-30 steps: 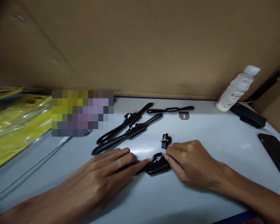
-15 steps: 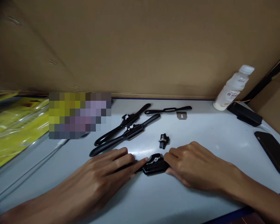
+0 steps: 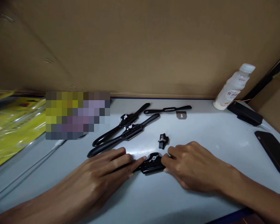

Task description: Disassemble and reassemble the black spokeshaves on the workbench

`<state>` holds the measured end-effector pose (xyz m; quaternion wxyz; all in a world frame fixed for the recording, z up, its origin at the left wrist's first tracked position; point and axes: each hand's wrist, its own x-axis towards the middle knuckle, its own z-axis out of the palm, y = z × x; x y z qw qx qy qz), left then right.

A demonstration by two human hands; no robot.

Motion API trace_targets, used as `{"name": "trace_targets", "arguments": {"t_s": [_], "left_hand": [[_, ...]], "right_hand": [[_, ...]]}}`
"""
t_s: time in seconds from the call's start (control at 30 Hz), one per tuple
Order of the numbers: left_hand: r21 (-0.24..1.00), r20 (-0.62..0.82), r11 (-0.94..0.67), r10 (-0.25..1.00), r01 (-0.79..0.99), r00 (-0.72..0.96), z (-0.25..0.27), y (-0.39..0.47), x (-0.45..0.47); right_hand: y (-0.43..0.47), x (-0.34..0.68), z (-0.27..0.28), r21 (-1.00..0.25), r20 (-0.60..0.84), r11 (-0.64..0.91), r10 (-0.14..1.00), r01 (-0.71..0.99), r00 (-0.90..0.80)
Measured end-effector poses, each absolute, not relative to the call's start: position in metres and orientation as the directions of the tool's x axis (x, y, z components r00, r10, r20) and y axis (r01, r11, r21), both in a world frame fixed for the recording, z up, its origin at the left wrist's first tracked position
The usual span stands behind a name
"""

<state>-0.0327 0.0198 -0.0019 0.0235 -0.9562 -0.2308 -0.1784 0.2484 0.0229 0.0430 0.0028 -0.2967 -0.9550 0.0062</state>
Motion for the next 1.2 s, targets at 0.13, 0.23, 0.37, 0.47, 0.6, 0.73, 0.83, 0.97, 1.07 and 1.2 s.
{"name": "trace_targets", "arguments": {"t_s": [0.13, 0.23, 0.37, 0.47, 0.6, 0.73, 0.83, 0.97, 1.07, 1.2], "left_hand": [[0.037, 0.368, -0.898, 0.421, 0.439, 0.829, 0.000, 0.021, -0.033], [0.036, 0.373, -0.903, 0.410, 0.428, 0.833, 0.001, 0.021, -0.031], [0.027, 0.378, -0.903, 0.407, 0.430, 0.832, 0.001, 0.021, -0.030], [0.033, 0.374, -0.903, 0.408, 0.428, 0.833, 0.002, 0.021, -0.030], [0.030, 0.363, -0.901, 0.412, 0.432, 0.836, 0.002, 0.021, -0.030], [0.020, 0.379, -0.898, 0.414, 0.440, 0.828, 0.002, 0.021, -0.030], [0.015, 0.381, -0.902, 0.405, 0.432, 0.831, 0.002, 0.021, -0.029], [0.039, 0.377, -0.905, 0.406, 0.424, 0.832, 0.002, 0.020, -0.029], [0.039, 0.385, -0.901, 0.413, 0.433, 0.825, 0.002, 0.019, -0.029], [0.033, 0.382, -0.900, 0.414, 0.436, 0.826, 0.001, 0.018, -0.029]], "right_hand": [[0.024, 0.250, 0.039, -0.107, 0.025, 0.778, 0.624, 0.619, -0.781], [0.024, 0.250, 0.035, -0.157, 0.127, 0.767, 0.640, 0.622, -0.758], [0.024, 0.248, 0.029, -0.145, 0.213, 0.801, 0.599, 0.581, -0.772], [0.024, 0.246, 0.025, -0.150, 0.251, 0.819, 0.573, 0.553, -0.780], [0.025, 0.244, 0.021, -0.172, 0.306, 0.821, 0.570, 0.545, -0.762], [0.026, 0.243, 0.020, -0.167, 0.322, 0.822, 0.567, 0.544, -0.758], [0.026, 0.243, 0.019, -0.168, 0.341, 0.822, 0.567, 0.545, -0.750], [0.026, 0.241, 0.014, -0.198, 0.377, 0.818, 0.572, 0.541, -0.728], [0.024, 0.238, 0.011, -0.172, 0.415, 0.809, 0.577, 0.563, -0.703], [0.023, 0.234, 0.012, -0.152, 0.416, 0.799, 0.586, 0.582, -0.696]]}}
